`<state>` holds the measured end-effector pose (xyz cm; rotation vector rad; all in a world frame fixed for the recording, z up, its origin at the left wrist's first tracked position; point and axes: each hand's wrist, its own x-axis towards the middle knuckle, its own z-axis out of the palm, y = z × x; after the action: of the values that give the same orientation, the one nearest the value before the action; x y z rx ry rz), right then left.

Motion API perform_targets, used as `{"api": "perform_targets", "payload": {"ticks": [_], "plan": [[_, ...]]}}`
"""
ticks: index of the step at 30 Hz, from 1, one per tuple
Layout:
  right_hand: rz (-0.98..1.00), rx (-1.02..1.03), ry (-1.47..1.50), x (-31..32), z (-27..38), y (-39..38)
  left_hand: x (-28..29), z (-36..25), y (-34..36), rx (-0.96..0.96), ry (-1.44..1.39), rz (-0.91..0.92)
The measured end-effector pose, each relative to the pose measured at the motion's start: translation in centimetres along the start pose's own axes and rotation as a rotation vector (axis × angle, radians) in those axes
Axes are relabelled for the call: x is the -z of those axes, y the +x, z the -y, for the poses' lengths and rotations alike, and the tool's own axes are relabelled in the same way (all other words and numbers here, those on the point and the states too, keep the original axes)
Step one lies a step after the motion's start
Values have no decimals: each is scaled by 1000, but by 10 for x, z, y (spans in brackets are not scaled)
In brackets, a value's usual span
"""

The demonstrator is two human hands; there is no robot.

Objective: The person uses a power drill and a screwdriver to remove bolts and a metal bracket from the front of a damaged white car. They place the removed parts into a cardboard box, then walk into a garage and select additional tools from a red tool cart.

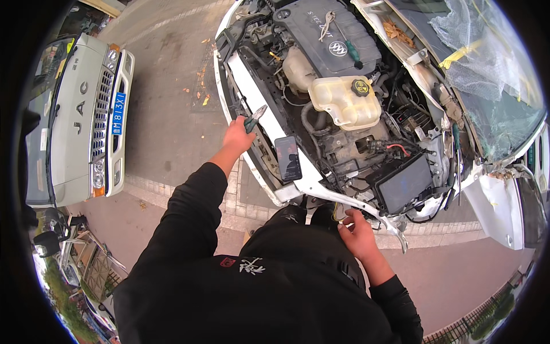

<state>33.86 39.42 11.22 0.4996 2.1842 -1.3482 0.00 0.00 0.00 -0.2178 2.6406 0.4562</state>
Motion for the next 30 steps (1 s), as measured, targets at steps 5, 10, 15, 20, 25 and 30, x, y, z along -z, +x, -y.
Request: {"api": "perform_targets", "payload": {"ticks": [5, 10, 15, 20, 25, 30], "plan": [[-146, 19, -19, -8, 6, -10, -20, -25, 26, -168, 1, 13], [-191, -11, 42, -15, 13, -10, -24, -35, 19, -145, 107, 40], [-193, -3, 18, -16, 19, -13, -11, -37, 5, -150, 142, 65], [-202, -4, 28, -6, 22, -25, -3, -40, -24, -320, 88, -177], [-226, 31, 71, 8, 13, -43, -11, -91, -117, -696, -304, -252], [-235, 72, 95, 32, -1, -90, -34, -187, -257, -750, -740, 259]]}}
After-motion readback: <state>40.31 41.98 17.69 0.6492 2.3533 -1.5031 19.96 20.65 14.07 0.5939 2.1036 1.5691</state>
